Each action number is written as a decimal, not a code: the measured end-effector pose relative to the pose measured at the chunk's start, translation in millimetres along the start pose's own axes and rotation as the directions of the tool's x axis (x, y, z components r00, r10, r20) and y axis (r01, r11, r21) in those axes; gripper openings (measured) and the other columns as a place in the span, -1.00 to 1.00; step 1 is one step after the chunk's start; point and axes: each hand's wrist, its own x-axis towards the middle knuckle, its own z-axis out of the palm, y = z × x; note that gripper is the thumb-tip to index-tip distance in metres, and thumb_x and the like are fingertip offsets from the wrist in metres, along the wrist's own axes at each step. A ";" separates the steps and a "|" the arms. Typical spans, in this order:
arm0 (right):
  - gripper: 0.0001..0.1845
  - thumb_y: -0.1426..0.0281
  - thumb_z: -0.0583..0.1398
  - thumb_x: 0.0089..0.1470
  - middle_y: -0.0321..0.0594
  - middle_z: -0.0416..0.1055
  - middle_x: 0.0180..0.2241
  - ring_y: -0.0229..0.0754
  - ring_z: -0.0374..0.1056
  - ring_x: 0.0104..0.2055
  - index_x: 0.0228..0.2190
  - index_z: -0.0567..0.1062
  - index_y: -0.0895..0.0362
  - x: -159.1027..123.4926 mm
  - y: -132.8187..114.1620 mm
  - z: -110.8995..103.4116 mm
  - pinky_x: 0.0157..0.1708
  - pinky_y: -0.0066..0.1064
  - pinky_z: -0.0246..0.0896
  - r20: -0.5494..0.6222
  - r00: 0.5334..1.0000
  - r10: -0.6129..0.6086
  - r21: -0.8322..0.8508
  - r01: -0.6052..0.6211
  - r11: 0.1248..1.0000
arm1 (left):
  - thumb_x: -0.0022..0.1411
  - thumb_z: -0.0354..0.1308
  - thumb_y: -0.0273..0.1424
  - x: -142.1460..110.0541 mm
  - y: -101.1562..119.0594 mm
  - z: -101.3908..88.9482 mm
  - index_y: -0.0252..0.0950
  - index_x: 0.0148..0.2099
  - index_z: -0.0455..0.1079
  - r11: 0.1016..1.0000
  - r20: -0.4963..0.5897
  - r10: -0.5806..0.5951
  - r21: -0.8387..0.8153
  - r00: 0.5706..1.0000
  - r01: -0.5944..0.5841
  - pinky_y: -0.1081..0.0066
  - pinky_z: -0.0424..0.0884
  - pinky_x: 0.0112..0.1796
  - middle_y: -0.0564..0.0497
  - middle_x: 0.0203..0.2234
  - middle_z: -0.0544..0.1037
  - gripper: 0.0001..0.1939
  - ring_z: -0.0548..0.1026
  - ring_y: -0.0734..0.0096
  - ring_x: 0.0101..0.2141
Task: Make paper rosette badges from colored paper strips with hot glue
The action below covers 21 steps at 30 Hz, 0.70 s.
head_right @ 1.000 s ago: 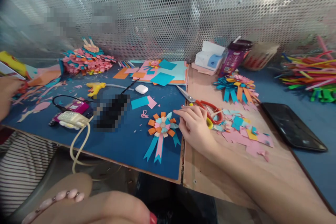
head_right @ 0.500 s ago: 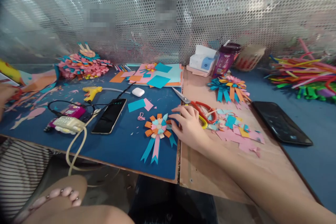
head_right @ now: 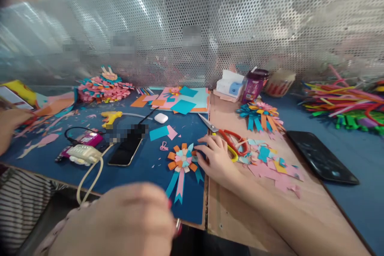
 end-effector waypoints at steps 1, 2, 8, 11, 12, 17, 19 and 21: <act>-0.80 0.41 0.12 0.14 -0.12 0.40 -0.06 0.04 0.17 0.02 -0.21 0.51 0.07 0.0 -0.1 0.0 -0.02 0.01 0.13 0.006 1.000 -0.005 0.000 0.005 1.000 | 0.27 -0.04 -0.39 4.7 -16.8 8.0 0.08 -0.10 0.37 1.000 0.001 0.003 0.001 1.000 -0.003 0.28 0.50 -0.16 0.17 -0.27 0.54 -0.74 0.48 0.39 -0.17; -0.80 0.40 0.13 0.14 -0.11 0.40 -0.06 0.04 0.17 0.02 -0.21 0.51 0.07 0.0 -0.2 0.1 -0.03 0.01 0.13 0.011 1.000 -0.008 0.000 0.008 1.000 | 0.27 -0.05 -0.46 9.1 -34.6 19.0 -0.06 -0.11 0.38 1.000 0.005 -0.001 0.007 1.000 0.001 0.31 0.47 -0.13 0.10 -0.26 0.54 -0.74 0.48 0.40 -0.18; -0.82 0.40 0.13 0.14 -0.11 0.40 -0.09 0.05 0.19 0.02 -0.23 0.51 0.04 0.0 2.0 2.8 -0.06 -0.02 0.17 0.025 0.999 -0.031 -0.007 0.031 0.999 | 0.32 -0.02 -0.43 23.6 -124.7 87.3 -0.29 -0.14 0.36 0.978 0.201 -0.182 -0.068 0.962 0.199 0.39 0.35 -0.17 -0.02 -0.27 0.51 -0.85 0.46 0.34 -0.21; -0.82 0.42 0.14 0.13 -0.11 0.40 -0.09 0.04 0.19 0.01 -0.23 0.51 0.04 0.2 3.9 4.8 -0.06 -0.02 0.18 0.010 1.000 -0.027 -0.004 0.027 1.000 | 0.29 0.09 -0.30 19.1 -138.9 99.2 -0.27 -0.19 0.38 0.959 0.214 -0.195 -0.162 0.957 0.232 0.42 0.33 -0.21 0.00 -0.29 0.50 -0.85 0.45 0.34 -0.22; -0.82 0.42 0.15 0.12 -0.11 0.40 -0.09 0.04 0.20 0.00 -0.23 0.51 0.04 0.4 4.1 5.4 -0.07 -0.02 0.18 0.010 1.000 -0.022 -0.004 0.022 1.000 | 0.27 0.10 -0.28 16.9 -140.0 100.8 -0.28 -0.20 0.38 0.956 0.202 -0.185 -0.188 0.962 0.224 0.42 0.33 -0.21 0.00 -0.29 0.49 -0.83 0.44 0.34 -0.22; -0.85 0.42 0.16 0.10 -0.12 0.41 -0.10 0.05 0.20 -0.01 -0.27 0.51 0.04 1.5 4.5 7.0 -0.08 0.00 0.17 0.021 1.000 -0.007 0.020 0.007 1.000 | 0.24 0.16 -0.28 9.8 -138.9 106.3 -0.29 -0.20 0.39 0.942 0.112 -0.164 -0.276 0.980 0.189 0.42 0.31 -0.10 -0.02 -0.20 0.47 -0.82 0.43 0.36 -0.16; -0.87 0.42 0.17 0.10 -0.14 0.41 -0.10 0.05 0.20 -0.01 -0.30 0.52 0.03 1.6 5.8 7.8 -0.07 0.01 0.16 0.024 1.000 0.006 0.030 -0.007 1.000 | 0.23 0.17 -0.31 8.9 -138.6 108.8 -0.29 -0.19 0.39 0.935 0.096 -0.168 -0.299 0.981 0.190 0.41 0.31 -0.08 -0.03 -0.19 0.46 -0.84 0.42 0.35 -0.14; -0.89 0.41 0.19 0.08 -0.15 0.41 -0.10 0.05 0.20 -0.01 -0.33 0.52 0.02 1.9 7.8 8.4 -0.06 0.03 0.15 0.026 1.000 0.011 0.035 -0.012 0.999 | 0.23 0.17 -0.34 8.3 -138.3 109.9 -0.29 -0.20 0.40 0.929 0.084 -0.167 -0.321 0.982 0.185 0.41 0.30 -0.06 -0.03 -0.18 0.46 -0.87 0.43 0.35 -0.12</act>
